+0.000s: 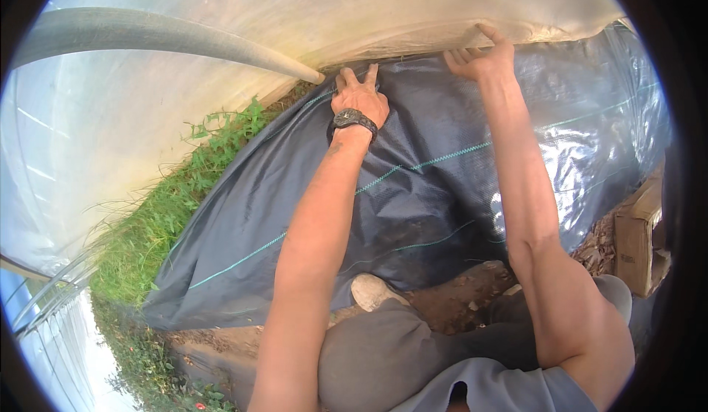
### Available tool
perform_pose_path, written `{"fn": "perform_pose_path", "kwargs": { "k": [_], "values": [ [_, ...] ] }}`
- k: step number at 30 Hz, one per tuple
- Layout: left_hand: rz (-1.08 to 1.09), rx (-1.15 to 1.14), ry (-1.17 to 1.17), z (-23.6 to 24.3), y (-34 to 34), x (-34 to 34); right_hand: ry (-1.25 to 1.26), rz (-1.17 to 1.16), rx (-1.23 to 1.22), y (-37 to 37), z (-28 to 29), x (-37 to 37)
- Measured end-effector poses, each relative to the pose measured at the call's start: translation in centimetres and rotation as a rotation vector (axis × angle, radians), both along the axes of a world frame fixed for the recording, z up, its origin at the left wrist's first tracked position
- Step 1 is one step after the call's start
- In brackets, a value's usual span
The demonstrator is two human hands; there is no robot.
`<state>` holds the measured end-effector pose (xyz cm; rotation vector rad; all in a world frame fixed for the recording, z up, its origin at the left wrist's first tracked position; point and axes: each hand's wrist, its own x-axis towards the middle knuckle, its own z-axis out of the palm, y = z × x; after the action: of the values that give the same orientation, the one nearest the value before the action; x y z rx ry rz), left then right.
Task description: The person kneels on the ground and secures a black tarp to the edge of a greenhouse structure. They use a hammer to drive stakes into the soil and scissors to trim excess material from the tarp.
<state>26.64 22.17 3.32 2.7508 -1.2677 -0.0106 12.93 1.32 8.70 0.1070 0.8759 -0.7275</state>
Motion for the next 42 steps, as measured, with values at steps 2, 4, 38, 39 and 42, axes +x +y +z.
{"fn": "perform_pose_path", "kwargs": {
  "k": [2, 4, 38, 39, 42],
  "values": [
    [0.013, 0.006, 0.043, -0.1, -0.2, 0.0, -0.009, 0.007, 0.005, 0.1, 0.8, 0.0],
    [0.014, 0.013, 0.027, -0.1, -0.5, -0.2, -0.024, 0.014, 0.013, 0.0, 1.3, 0.0],
    [0.199, 0.112, 0.074, 1.7, -3.1, -0.4, -0.185, -0.037, -0.045, 0.4, 0.1, 0.6],
    [0.200, 0.131, 0.100, 2.0, -3.1, -0.1, -0.143, -0.026, -0.050, 0.8, 0.6, 0.4],
    [0.197, 0.133, 0.138, 2.1, -3.0, 0.0, -0.133, 0.000, -0.073, 1.2, 0.3, 0.1]
  ]
}}
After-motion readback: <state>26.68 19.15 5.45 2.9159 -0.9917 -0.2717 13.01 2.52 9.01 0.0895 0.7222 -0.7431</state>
